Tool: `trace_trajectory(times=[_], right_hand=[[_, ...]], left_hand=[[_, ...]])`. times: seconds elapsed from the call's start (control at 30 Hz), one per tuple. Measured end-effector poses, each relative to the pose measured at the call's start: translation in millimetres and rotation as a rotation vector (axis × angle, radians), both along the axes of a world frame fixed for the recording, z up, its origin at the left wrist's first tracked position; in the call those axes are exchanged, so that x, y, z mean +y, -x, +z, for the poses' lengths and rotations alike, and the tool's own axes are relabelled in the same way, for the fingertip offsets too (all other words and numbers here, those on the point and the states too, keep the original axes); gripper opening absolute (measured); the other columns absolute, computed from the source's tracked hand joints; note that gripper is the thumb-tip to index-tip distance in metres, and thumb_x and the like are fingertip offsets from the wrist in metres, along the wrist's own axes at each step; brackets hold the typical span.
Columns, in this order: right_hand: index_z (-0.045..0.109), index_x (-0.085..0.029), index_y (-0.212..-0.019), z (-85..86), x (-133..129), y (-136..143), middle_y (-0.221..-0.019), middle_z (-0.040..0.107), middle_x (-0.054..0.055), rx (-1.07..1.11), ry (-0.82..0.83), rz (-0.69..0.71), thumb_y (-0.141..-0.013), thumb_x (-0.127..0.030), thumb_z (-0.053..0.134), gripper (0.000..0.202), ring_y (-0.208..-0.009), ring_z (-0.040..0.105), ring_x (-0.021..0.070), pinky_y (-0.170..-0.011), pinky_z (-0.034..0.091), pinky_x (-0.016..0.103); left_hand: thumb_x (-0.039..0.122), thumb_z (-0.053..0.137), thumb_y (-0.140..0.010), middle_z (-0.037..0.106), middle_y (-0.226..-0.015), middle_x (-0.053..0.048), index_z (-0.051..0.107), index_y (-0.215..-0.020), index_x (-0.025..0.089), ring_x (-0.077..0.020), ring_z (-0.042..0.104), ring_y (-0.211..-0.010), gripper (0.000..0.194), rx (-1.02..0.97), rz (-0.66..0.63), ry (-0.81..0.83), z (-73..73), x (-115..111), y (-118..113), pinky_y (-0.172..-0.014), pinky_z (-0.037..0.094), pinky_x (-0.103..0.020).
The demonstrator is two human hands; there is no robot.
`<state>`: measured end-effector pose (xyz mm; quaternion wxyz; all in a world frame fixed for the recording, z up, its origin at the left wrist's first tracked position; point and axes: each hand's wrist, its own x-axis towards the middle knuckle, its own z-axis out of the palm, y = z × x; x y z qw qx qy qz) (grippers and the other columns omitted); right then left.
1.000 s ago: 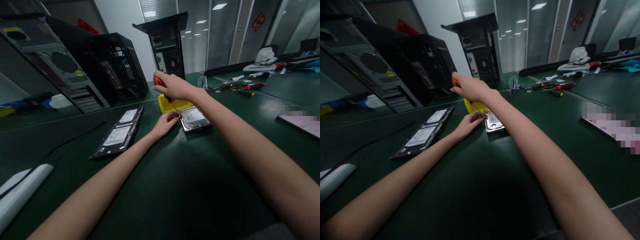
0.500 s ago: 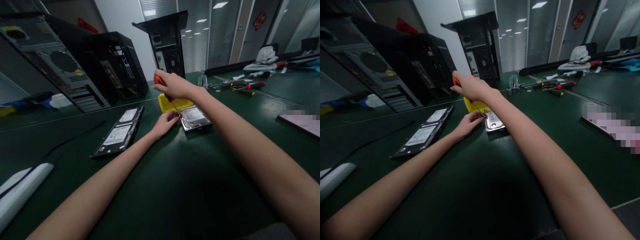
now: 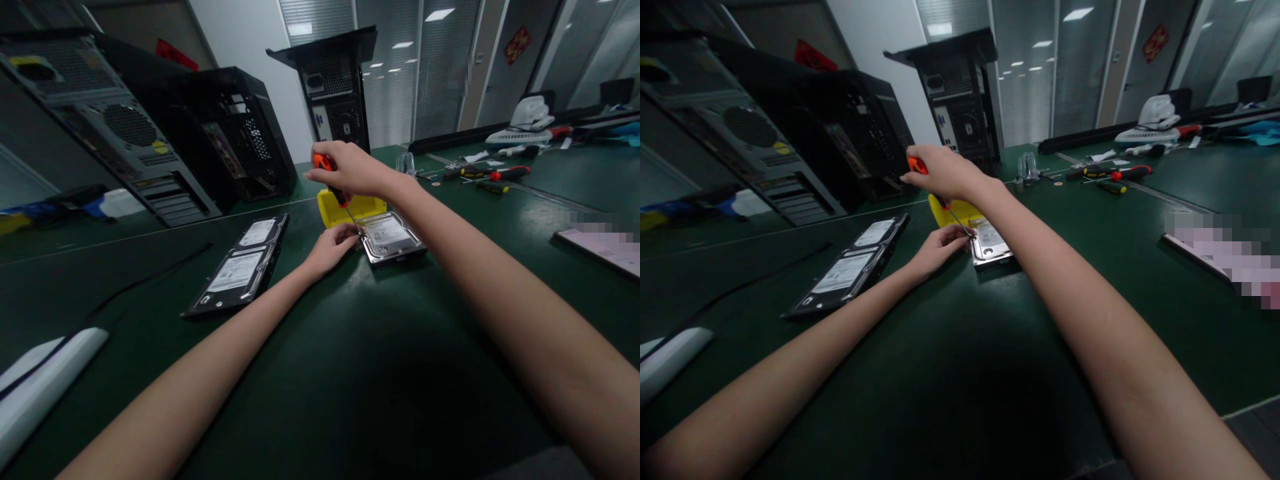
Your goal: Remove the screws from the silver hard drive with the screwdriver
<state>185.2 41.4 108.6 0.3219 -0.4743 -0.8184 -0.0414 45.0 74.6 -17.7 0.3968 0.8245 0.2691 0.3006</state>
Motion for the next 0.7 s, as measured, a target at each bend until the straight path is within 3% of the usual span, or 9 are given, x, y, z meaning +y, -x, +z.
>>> trace_trajectory(times=[0.7], right_hand=[[0.060, -0.014, -0.095, -0.2, 1.8, -4.0, -0.099, 0.059, 0.010, 0.051, 0.003, -0.031, -0.085, -0.038, 0.048, 0.029, -0.092, 0.053, 0.0212, -0.085, 0.039, 0.036]], left_hand=[[0.020, 0.055, -0.082, 0.063, -0.082, -0.005, 0.061, -0.101, 0.009, -0.0135, 0.059, -0.075, 0.022, -0.014, -0.010, 0.024, 2.6, -2.8, -0.5, -0.079, 0.047, -0.030]])
